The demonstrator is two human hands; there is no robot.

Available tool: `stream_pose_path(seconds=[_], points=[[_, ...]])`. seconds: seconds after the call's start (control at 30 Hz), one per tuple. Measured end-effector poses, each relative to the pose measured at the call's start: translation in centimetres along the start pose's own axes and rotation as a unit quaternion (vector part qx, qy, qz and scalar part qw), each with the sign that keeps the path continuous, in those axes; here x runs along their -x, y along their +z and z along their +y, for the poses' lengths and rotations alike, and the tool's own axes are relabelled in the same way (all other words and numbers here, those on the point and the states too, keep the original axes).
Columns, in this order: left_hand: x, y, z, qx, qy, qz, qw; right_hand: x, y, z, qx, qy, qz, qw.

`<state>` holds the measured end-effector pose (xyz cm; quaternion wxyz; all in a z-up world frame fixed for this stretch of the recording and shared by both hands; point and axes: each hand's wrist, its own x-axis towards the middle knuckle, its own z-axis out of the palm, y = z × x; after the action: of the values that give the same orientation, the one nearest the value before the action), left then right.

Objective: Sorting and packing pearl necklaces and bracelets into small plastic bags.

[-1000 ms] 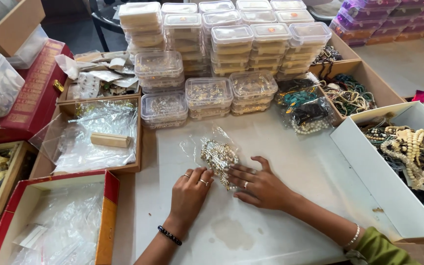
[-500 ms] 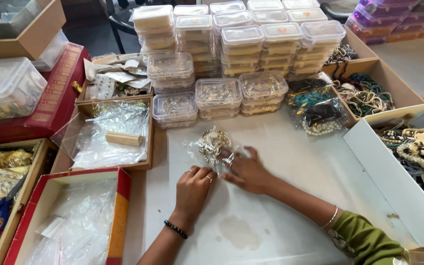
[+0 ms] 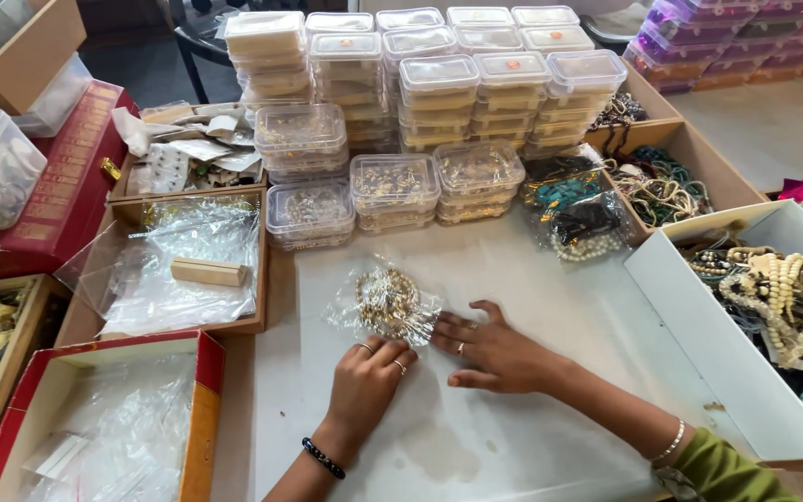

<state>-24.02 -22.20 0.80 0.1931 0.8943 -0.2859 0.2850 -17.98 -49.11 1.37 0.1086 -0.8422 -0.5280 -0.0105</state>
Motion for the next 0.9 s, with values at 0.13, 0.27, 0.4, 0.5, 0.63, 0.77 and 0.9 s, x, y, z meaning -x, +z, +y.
stream_pose_path(seconds=[0.13,0.27,0.4,0.5,0.63,0.77,0.9], points=[[0.4,-0.2,0.3,-0.001,0.043,-0.024,0.999,-2.2,-0.6,-1.1,-0.034,-0.015,-0.082,0.996],[1.1,-0.7,0.1,0.032,0.084,-0.03,0.996,-4.7,-0.5,-1.3,-0.05,0.006,-0.147,0.988],[1.0,-0.8,-0.1,0.033,0.056,-0.056,0.996,-5.4,2.4,-0.3,0.079,-0.075,0.116,0.987],[1.0,-0.6,0.3,0.011,0.052,-0.035,0.998,-5.2,1.0,-0.5,-0.088,0.024,-0.041,0.995],[-0.4,-1.1,0.7,-0.027,-0.019,-0.023,0.999,-3.6,-0.5,-0.1,0.023,-0.028,0.074,0.997],[-0.4,-1.0,0.0,-0.032,-0.051,-0.043,0.997,-2.2,-1.5,-0.1,0.165,0.018,0.051,0.985],[-0.1,0.6,-0.6,-0.089,0.012,-0.022,0.996,-0.4,-0.3,1.1,0.22,0.054,0.007,0.974]])
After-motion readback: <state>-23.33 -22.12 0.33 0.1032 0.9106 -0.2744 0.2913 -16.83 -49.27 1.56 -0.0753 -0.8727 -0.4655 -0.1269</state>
